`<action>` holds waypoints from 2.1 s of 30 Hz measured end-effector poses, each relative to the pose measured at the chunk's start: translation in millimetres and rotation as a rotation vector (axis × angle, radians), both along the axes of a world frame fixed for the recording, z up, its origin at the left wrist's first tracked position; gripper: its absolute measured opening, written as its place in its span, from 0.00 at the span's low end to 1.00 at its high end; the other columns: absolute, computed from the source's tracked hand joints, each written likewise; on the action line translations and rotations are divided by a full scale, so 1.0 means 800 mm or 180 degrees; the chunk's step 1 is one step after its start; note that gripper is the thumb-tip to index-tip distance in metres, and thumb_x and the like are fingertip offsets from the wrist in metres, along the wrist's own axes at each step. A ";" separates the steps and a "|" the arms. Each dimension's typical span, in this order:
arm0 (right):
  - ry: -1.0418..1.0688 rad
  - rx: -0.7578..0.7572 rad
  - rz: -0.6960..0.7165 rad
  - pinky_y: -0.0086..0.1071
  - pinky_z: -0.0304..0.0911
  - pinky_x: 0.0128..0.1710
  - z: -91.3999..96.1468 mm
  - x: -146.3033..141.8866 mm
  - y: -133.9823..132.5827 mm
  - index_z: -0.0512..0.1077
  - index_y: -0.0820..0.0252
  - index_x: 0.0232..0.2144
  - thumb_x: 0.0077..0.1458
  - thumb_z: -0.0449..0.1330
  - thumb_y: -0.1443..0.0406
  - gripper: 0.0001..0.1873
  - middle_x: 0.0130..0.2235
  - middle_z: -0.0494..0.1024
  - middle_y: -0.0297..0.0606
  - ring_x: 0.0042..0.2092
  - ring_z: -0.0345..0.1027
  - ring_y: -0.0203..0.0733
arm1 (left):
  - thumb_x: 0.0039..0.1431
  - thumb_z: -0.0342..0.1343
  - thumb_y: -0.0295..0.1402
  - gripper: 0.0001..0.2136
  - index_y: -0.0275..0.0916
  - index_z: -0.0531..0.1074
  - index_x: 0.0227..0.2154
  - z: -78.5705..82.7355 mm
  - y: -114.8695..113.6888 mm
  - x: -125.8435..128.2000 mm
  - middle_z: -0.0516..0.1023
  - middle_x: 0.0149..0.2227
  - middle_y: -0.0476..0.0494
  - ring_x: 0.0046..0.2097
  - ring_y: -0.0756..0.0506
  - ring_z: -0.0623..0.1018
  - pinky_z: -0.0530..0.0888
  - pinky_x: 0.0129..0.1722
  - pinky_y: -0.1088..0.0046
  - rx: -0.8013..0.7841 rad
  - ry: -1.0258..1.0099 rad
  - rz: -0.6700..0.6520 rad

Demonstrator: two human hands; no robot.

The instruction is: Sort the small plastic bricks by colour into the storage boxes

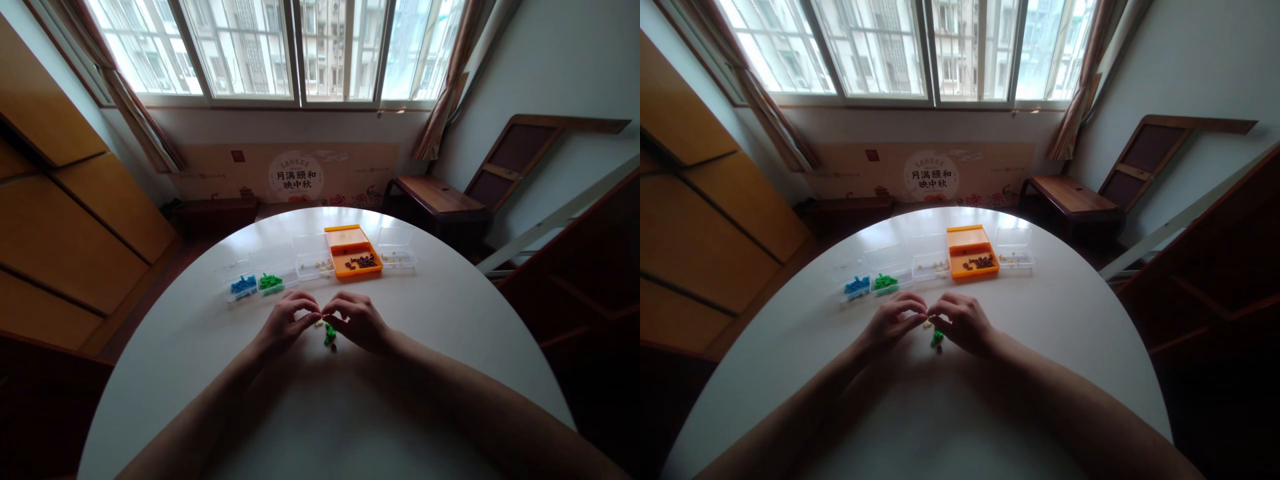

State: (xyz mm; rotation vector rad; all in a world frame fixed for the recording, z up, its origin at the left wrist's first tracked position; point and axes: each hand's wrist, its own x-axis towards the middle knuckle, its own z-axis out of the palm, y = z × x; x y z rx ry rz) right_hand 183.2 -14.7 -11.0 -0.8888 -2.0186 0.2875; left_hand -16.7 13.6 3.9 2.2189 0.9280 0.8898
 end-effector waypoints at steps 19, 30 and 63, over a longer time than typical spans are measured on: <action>-0.0024 -0.0090 -0.0697 0.28 0.61 0.31 0.010 0.006 0.037 0.76 0.59 0.31 0.56 0.60 0.66 0.05 0.31 0.75 0.36 0.28 0.66 0.34 | 0.52 0.58 0.29 0.05 0.41 0.75 0.33 0.003 -0.003 -0.031 0.75 0.39 0.45 0.44 0.44 0.71 0.67 0.49 0.63 0.0553 0.0631 0.0081; 0.0183 -0.0373 -0.1331 0.31 0.62 0.34 0.015 -0.009 0.110 0.77 0.59 0.31 0.53 0.61 0.66 0.05 0.30 0.78 0.35 0.27 0.68 0.36 | 0.53 0.57 0.30 0.06 0.43 0.75 0.35 0.010 -0.018 -0.032 0.75 0.42 0.46 0.47 0.43 0.69 0.63 0.54 0.59 0.0727 0.1067 -0.0223; 0.0445 -0.0326 0.0062 0.25 0.60 0.27 0.008 -0.024 0.033 0.76 0.59 0.33 0.51 0.63 0.69 0.05 0.29 0.73 0.33 0.25 0.61 0.31 | 0.60 0.55 0.35 0.07 0.38 0.73 0.29 0.003 0.003 -0.032 0.76 0.34 0.44 0.39 0.46 0.73 0.68 0.42 0.69 0.0274 -0.0060 0.0179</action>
